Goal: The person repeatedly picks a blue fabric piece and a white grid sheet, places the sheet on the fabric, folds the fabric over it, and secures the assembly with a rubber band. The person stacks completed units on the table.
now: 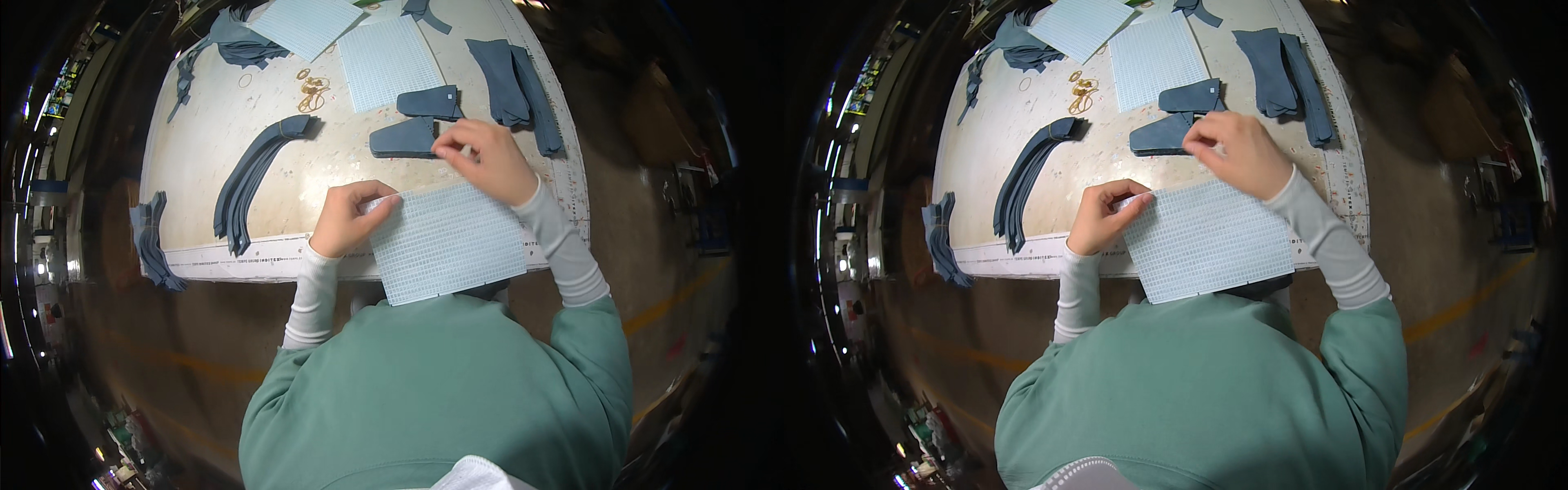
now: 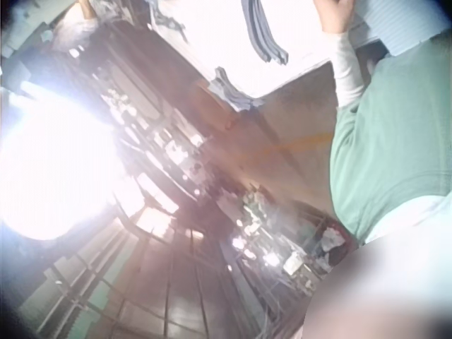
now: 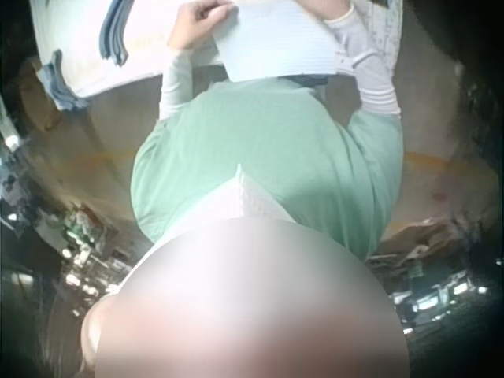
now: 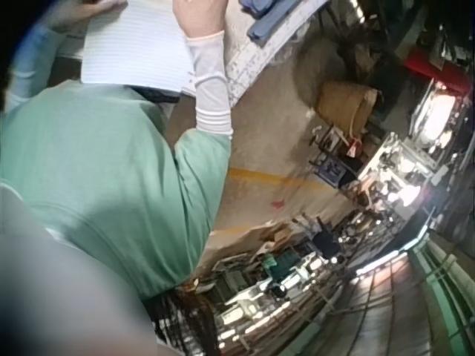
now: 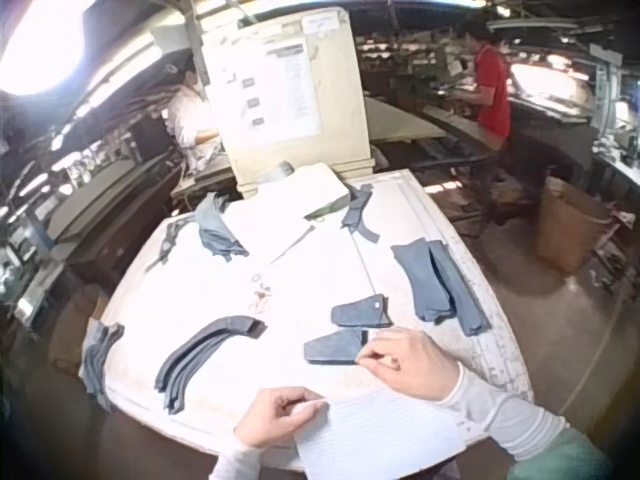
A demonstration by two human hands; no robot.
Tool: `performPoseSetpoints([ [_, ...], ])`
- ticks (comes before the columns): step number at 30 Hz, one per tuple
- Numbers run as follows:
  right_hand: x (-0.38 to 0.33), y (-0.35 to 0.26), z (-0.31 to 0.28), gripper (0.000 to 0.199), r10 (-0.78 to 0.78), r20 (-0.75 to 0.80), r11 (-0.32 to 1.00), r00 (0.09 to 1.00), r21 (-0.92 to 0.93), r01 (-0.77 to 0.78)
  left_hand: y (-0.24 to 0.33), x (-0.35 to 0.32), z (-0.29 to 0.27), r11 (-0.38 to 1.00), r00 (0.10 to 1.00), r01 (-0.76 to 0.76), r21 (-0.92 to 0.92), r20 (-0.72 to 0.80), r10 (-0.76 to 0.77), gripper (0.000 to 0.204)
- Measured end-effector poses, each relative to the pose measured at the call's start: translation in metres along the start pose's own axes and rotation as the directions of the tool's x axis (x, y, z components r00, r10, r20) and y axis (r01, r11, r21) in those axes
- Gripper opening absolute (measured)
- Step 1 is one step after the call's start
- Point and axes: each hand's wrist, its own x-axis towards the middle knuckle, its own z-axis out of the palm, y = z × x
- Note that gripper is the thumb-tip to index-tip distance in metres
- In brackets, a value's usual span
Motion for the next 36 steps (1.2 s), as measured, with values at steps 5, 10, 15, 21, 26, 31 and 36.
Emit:
performPoseSetpoints([
  [5,-0.017,-0.026,0.022,0.01,-0.034,-0.018,0.99,0.999,0.139,0.036,-0.001,0.003,0.006,0.975,0.99,-0.131,-0.181,-0.07,0.121,0.017],
  [10,-0.02,-0.027,0.022,0.01,0.1,-0.11,0.986,0.989,0.145,-0.083,0.001,0.0,0.008,0.95,0.994,-0.041,-0.308,-0.114,0.006,0.017],
  [15,-0.025,-0.031,0.022,0.012,-0.161,-0.19,0.987,0.969,-0.047,0.155,0.001,0.0,0.007,0.942,0.99,-0.058,-0.331,-0.142,0.011,0.017],
  [21,-0.031,-0.034,0.029,0.017,-0.218,-0.279,0.972,0.935,-0.143,0.184,0.008,-0.002,0.012,0.935,0.987,-0.052,-0.35,-0.159,-0.004,0.016],
  [26,-0.033,-0.036,0.029,0.02,-0.243,-0.305,0.966,0.921,-0.165,0.2,0.013,-0.004,0.015,0.903,0.987,-0.08,-0.421,-0.16,0.013,0.016],
  [31,-0.03,-0.04,0.029,0.024,-0.186,-0.306,0.981,0.934,-0.003,0.194,0.013,-0.006,0.012,0.916,0.991,-0.057,-0.397,-0.133,0.004,0.017],
  [36,-0.031,-0.047,0.035,0.039,-0.298,-0.296,0.95,0.908,-0.18,0.253,0.012,-0.007,0.014,0.92,0.989,-0.067,-0.387,-0.149,0.009,0.017],
])
